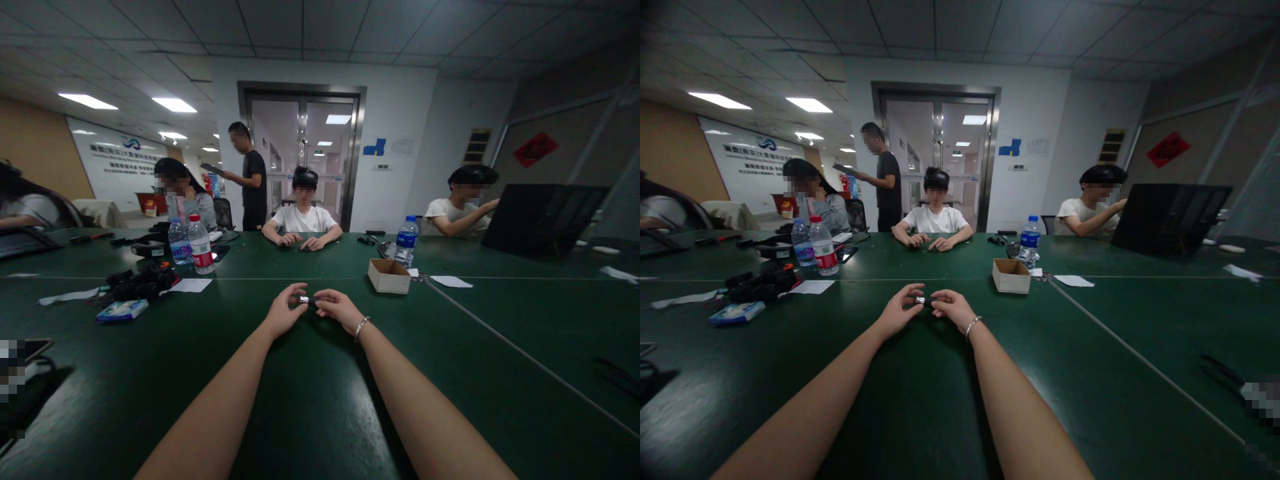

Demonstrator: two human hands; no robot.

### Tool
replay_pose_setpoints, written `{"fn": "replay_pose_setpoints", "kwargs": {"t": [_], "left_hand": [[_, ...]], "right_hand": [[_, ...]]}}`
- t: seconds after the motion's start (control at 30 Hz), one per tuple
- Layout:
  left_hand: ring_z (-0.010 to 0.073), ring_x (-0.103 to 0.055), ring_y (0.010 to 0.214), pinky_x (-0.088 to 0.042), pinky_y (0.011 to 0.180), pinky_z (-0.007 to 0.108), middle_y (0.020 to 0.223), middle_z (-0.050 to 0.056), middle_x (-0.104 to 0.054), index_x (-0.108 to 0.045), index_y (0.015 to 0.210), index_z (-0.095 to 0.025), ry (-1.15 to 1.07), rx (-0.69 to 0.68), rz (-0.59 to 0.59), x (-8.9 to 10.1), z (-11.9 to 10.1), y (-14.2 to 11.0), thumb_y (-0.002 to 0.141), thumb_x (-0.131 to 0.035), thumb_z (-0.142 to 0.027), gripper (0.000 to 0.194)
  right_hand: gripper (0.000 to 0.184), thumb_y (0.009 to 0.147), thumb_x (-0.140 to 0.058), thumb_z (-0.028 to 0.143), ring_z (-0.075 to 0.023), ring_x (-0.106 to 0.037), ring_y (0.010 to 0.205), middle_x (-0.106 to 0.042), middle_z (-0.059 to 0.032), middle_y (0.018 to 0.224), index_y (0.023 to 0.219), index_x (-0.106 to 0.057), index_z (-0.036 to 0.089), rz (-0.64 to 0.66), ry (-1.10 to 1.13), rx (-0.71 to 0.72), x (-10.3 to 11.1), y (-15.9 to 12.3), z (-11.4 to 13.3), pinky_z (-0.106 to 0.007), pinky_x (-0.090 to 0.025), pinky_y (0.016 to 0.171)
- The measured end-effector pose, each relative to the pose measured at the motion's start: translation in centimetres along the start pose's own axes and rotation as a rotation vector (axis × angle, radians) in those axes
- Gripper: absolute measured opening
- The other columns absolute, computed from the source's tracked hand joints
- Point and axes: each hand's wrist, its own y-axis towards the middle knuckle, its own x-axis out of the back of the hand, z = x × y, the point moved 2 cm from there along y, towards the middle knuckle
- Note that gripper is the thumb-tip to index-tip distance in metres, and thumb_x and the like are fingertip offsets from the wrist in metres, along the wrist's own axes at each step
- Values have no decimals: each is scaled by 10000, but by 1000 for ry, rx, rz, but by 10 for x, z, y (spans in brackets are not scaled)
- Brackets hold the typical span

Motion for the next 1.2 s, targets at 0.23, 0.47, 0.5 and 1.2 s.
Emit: {"fn": "replay_pose_setpoints", "kwargs": {"t": [0.23,0.47,0.5,1.2], "left_hand": [[173,-570,907,-476,797,293,1001,61,-596,-601,938,-174,40,-39,28,-1,2,2,732,-555,-204,213],[159,-577,772,-485,647,253,872,56,-614,-596,916,-156,23,-2,26,-1,0,1,741,-564,-311,236],[159,-576,770,-485,638,251,868,57,-613,-598,911,-154,22,5,23,-1,-1,1,738,-568,-322,243],[178,-592,824,-474,793,306,871,63,-632,-607,887,-163,51,5,-30,-3,9,4,710,-630,-317,237]], "right_hand": [[302,604,-740,200,-79,-583,566,-628,-24,755,871,-615,132,2,-10,-5,1,2,-2,-175,-480,527],[290,604,-734,186,-75,-580,560,-626,-20,758,859,-609,132,-12,-6,-10,0,1,-1,-167,-473,528],[287,606,-733,184,-76,-580,560,-625,-20,756,859,-609,133,-13,-11,-11,0,1,-1,-171,-474,530],[314,545,-732,186,-135,-549,664,-605,13,717,816,-576,172,-150,-617,167,-22,4,-11,-256,-433,621]]}}
